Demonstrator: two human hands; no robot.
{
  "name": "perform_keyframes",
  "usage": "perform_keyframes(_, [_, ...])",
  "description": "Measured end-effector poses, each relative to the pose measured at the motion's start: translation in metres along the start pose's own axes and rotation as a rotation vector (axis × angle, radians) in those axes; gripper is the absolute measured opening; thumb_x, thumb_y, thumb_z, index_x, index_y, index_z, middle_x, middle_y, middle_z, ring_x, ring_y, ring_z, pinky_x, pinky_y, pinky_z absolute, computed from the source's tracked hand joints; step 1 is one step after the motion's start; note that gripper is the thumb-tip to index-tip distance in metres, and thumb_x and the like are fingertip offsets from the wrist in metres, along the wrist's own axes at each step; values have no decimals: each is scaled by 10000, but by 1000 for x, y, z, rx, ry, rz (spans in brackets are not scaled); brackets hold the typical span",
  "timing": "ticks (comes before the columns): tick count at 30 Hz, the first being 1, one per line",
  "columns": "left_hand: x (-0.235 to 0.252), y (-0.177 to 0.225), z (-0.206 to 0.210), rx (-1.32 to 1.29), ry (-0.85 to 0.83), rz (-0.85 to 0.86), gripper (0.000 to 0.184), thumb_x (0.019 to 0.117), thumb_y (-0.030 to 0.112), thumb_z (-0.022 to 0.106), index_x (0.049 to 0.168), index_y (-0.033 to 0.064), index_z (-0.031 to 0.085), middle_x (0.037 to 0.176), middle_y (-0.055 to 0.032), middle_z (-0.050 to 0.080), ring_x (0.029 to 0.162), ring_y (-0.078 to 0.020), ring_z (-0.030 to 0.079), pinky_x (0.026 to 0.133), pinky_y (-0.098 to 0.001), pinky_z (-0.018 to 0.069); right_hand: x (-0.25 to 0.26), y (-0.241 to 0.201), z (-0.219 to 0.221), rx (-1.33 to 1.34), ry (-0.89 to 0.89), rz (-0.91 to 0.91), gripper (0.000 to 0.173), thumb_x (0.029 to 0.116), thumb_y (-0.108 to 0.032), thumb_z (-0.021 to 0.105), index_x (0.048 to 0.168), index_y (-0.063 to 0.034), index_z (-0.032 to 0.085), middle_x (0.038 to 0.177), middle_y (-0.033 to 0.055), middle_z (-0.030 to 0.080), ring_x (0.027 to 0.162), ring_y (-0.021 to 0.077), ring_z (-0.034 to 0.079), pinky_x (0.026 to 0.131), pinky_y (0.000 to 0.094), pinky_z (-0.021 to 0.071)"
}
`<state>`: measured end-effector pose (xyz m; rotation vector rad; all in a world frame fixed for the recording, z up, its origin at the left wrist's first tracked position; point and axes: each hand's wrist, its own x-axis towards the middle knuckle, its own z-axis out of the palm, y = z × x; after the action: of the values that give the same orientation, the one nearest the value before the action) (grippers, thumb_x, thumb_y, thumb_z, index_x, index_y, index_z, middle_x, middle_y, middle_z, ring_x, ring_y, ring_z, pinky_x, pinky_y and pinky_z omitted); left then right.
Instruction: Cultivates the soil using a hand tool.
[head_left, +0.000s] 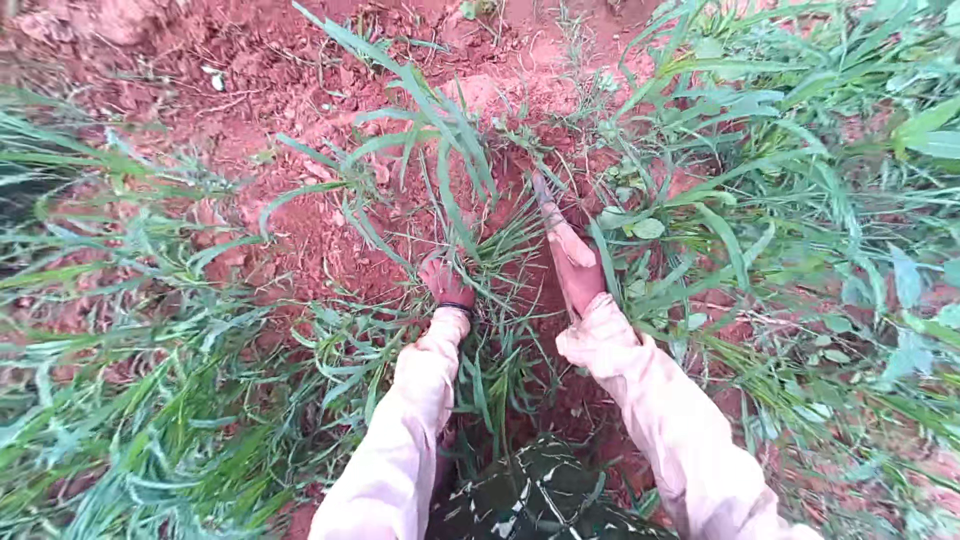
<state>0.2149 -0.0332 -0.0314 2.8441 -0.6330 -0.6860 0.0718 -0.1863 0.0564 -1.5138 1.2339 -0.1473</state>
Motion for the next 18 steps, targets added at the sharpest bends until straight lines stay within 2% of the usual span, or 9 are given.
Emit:
perform_keyframes(1, [-2, 2, 2, 16, -15, -1, 662, 905, 198, 699, 1479, -49, 481, 1559, -361, 360, 1491, -529, 261, 1206, -660, 140, -20, 21, -3, -65, 20, -6, 430, 1043, -252, 592, 1290, 98, 630, 1244, 264, 682, 1208, 311, 651, 1092, 450, 468])
perform_keyframes(2, [0, 5, 4, 19, -24, 2, 649, 912, 208, 702, 1475, -39, 494, 1561, -352, 366, 1492, -523, 264, 1209, -660, 139, -46, 44, -8, -140, 68, -26, 393, 1019, -241, 626, 1183, 111, 686, 1107, 279, 721, 1080, 358, 705, 1002, 503, 519])
perform_keyframes(4, [6, 7, 2, 27, -47, -4, 652, 912, 230, 714, 1474, -25, 501, 1563, -341, 372, 1498, -520, 257, 1212, -662, 130, -87, 85, -10, -214, 101, -47, 366, 987, -228, 655, 1079, 121, 717, 939, 271, 737, 904, 382, 740, 867, 539, 569])
perform_keyframes(5, [7, 7, 1, 34, -59, -13, 661, 920, 246, 706, 1483, -25, 489, 1566, -339, 368, 1502, -514, 253, 1216, -657, 120, -88, 91, -9, -241, 83, -58, 369, 985, -232, 646, 1077, 119, 713, 923, 264, 734, 881, 374, 738, 850, 534, 575])
perform_keyframes(10, [13, 4, 2, 116, -50, 4, 673, 911, 239, 699, 1487, -32, 480, 1569, -347, 357, 1506, -510, 243, 1215, -658, 108, 22, 9, 2, -330, -74, -7, 436, 1041, -329, 573, 1184, 64, 697, 1155, 269, 708, 1133, 387, 677, 1022, 535, 492])
perform_keyframes(12, [5, 5, 6, 105, -68, -9, 675, 926, 209, 690, 1505, -42, 451, 1597, -341, 316, 1525, -509, 199, 1226, -655, 91, 5, 30, -3, -303, -44, 7, 439, 1041, -334, 576, 1177, 63, 705, 1136, 266, 718, 1101, 391, 691, 1001, 550, 503])
perform_keyframes(14, [6, 2, 4, 32, -7, 10, 641, 933, 187, 677, 1480, -72, 465, 1590, -350, 321, 1525, -505, 203, 1238, -634, 88, -41, 56, -8, -209, -32, 42, 415, 1036, -272, 605, 1192, 105, 681, 1122, 283, 712, 1077, 376, 692, 1008, 497, 508])
perform_keyframes(16, [-3, -1, 0, -63, 0, 27, 655, 950, 174, 658, 1486, -117, 420, 1598, -378, 274, 1533, -515, 169, 1251, -611, 68, -93, 98, -20, -303, -102, 137, 492, 1049, -351, 569, 1263, 83, 657, 1174, 299, 694, 1140, 424, 669, 1035, 555, 485])
perform_keyframes(18, [-8, 2, -9, -162, 15, 89, 638, 959, 125, 630, 1490, -137, 391, 1590, -393, 269, 1526, -514, 193, 1259, -587, 113, -125, 162, -25, -324, -70, 130, 450, 1017, -324, 593, 1214, 68, 695, 1098, 298, 719, 1064, 453, 697, 967, 602, 521])
